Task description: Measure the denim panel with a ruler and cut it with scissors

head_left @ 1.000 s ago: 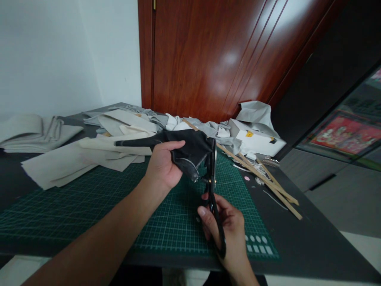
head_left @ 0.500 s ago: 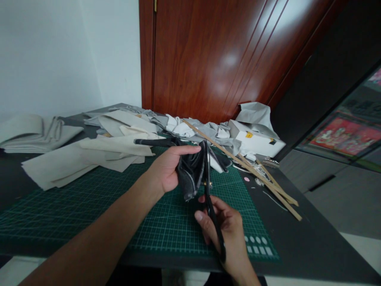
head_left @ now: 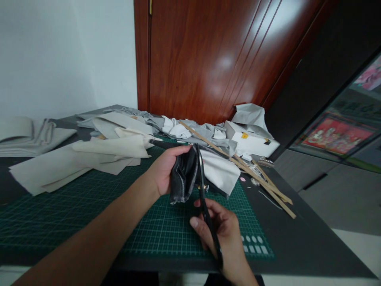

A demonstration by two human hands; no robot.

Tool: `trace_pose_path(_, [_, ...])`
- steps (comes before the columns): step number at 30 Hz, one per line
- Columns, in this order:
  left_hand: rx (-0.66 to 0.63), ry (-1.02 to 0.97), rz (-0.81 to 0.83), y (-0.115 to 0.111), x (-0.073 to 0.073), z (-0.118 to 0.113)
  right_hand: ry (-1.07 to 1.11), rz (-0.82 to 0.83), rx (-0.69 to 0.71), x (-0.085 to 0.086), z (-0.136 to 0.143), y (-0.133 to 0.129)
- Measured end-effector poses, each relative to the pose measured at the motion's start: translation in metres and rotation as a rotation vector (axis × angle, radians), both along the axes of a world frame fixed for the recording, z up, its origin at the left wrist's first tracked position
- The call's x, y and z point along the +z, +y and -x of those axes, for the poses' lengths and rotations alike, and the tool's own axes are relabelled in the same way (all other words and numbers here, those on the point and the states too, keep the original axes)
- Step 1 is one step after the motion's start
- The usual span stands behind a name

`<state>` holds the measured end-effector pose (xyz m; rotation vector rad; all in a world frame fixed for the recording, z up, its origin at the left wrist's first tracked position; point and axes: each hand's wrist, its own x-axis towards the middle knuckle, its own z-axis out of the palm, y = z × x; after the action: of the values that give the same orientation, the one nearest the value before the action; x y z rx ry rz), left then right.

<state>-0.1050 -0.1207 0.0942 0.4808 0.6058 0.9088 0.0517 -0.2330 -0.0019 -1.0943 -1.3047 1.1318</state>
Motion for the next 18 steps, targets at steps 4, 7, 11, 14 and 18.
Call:
trace_pose_path(4, [0.152, -0.038, -0.005, -0.004, 0.002, -0.002, 0.016, -0.034, -0.015, -0.011, -0.001, 0.001])
trace_pose_path(7, [0.311, -0.091, -0.106, -0.006, 0.005, -0.004, 0.036, -0.053, -0.029, -0.02, 0.001, 0.002])
trace_pose_path(11, [0.403, -0.143, -0.226, -0.009, 0.006, -0.007, 0.04, -0.049, -0.025, -0.024, 0.002, 0.002])
trace_pose_path(14, [0.463, -0.141, -0.309, -0.01, 0.005, -0.008, 0.049, -0.034, -0.031, -0.023, 0.002, 0.001])
trace_pose_path(18, [0.518, -0.09, -0.38, -0.011, 0.005, -0.008, 0.054, -0.042, -0.032, -0.025, 0.002, 0.002])
